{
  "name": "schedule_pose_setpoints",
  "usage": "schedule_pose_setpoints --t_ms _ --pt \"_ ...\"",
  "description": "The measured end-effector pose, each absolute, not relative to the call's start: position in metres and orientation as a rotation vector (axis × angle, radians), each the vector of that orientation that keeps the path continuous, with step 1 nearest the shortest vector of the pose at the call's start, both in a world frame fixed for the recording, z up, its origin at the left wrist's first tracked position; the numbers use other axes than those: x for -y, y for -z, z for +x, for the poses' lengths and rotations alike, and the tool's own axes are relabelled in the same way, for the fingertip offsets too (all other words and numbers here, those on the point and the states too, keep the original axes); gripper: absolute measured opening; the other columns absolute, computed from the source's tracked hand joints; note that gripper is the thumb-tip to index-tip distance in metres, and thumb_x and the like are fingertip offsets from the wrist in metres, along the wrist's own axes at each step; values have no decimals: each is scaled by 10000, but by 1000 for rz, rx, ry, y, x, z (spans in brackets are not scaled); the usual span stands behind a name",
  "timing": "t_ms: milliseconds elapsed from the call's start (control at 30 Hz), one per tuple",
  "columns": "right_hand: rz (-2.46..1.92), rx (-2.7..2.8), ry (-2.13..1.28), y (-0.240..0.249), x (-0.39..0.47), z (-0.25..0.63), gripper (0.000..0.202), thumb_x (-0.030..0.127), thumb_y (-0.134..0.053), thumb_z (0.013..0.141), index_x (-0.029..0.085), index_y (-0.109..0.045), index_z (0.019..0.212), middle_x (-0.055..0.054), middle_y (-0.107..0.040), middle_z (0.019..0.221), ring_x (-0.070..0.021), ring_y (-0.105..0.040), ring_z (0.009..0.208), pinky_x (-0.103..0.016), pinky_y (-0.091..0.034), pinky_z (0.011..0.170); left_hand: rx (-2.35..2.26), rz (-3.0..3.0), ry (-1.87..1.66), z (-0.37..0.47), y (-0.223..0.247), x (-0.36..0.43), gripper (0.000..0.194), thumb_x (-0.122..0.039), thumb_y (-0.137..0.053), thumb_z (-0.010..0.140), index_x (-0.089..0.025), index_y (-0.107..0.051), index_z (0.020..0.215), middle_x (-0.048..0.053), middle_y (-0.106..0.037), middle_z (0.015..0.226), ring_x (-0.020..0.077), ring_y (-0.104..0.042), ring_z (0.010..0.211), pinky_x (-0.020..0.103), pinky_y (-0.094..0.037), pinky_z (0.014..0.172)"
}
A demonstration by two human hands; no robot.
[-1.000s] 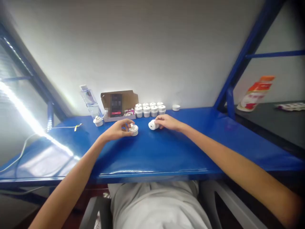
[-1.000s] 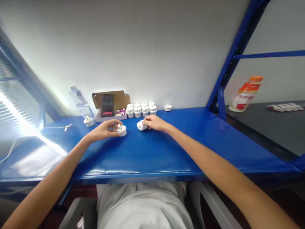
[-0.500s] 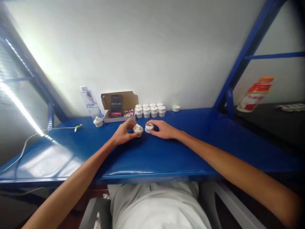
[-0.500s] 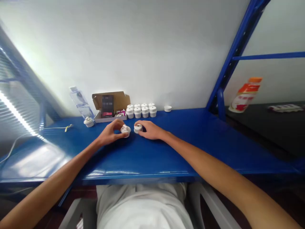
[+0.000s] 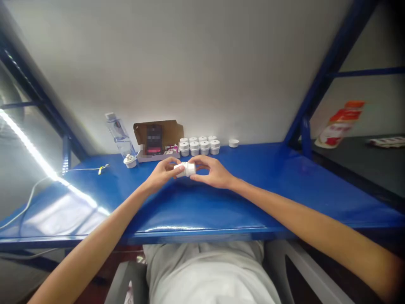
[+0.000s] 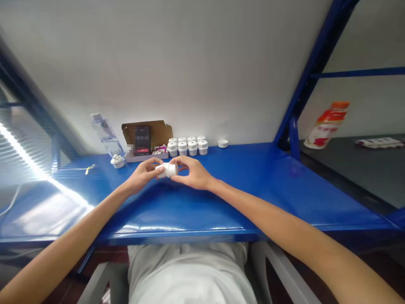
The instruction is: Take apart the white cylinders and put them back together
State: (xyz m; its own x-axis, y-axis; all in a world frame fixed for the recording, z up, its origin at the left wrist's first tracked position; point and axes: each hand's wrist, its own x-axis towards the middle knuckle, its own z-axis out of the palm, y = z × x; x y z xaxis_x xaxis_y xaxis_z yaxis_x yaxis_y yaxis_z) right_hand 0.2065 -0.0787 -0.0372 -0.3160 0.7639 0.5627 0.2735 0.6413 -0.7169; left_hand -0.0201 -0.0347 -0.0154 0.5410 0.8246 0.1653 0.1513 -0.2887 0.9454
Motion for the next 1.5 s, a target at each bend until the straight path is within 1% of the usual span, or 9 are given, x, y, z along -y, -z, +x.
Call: schedule_pose_setpoints --t_ms 267,600,700,867,967,1100,1200,1367,1500 --pt "-730 2033 -330 36 80 209 356 262 -698 865 274 -676 1220 -63 -661 1308 -255 -604 1249 -427 -465 1110 -819 1680 -795 -20 18 37 454 -577 -722 825 -165 -639 995 12 -668 724 123 -602 600 233 -412 537" --pt "-1028 1664 -910 44 77 205 382 509 -693 866 203 -658 1093 -36 -750 798 -223 -724 683 -362 -610 672 -646 1612 -715 -20 20 38 447 -410 -803 800 -119 -677 1115 104 -736 1023 187 -696 889 321 -550 851" --pt "-924 1690 -815 45 76 204 382 425 -743 833 203 -642 1126 -59 -759 956 -238 -745 838 -385 -618 801 -679 1580 -723 -20 21 36 486 -382 -839 763 -112 -667 1128 95 -745 964 176 -705 810 320 -571 817" --pt "-677 1903 -362 38 83 205 294 284 -757 801 220 -647 1067 -87 -693 1201 -269 -657 1163 -436 -525 1044 -782 1488 -728 -18 20 36 490 -563 -688 860 -93 -668 995 74 -694 707 181 -680 631 314 -575 641" --pt "-784 1836 -492 40 84 203 353 343 -781 787 217 -625 1077 -72 -720 1087 -241 -723 958 -395 -603 883 -743 1578 -720 -18 19 38 443 -511 -727 846 -105 -654 1006 74 -709 784 172 -685 680 307 -563 690" --pt "-1020 1621 -945 51 77 201 381 554 -643 884 184 -628 973 -31 -707 703 -203 -693 567 -332 -595 554 -649 1771 -760 -19 19 40 502 -343 -883 693 -154 -632 1083 64 -717 996 190 -681 899 289 -530 801" --pt "-989 1633 -953 54 73 202 356 514 -655 886 182 -647 1015 -51 -744 814 -213 -730 676 -357 -625 660 -670 1800 -761 -19 20 38 532 -325 -908 651 -165 -616 1066 50 -714 968 195 -679 898 290 -521 798" --pt "-761 1877 -538 47 79 203 379 298 -775 782 221 -631 1124 -74 -685 1224 -252 -682 1119 -417 -547 1015 -769 1616 -660 -18 22 37 445 -536 -698 863 -139 -594 1036 66 -711 789 176 -679 682 325 -531 722" --pt "-918 1793 -741 47 80 201 320 413 -691 873 209 -598 1101 -59 -739 970 -232 -742 827 -406 -622 798 -681 1675 -684 -19 21 37 435 -441 -791 803 -157 -588 1063 64 -717 912 180 -689 838 301 -528 790"
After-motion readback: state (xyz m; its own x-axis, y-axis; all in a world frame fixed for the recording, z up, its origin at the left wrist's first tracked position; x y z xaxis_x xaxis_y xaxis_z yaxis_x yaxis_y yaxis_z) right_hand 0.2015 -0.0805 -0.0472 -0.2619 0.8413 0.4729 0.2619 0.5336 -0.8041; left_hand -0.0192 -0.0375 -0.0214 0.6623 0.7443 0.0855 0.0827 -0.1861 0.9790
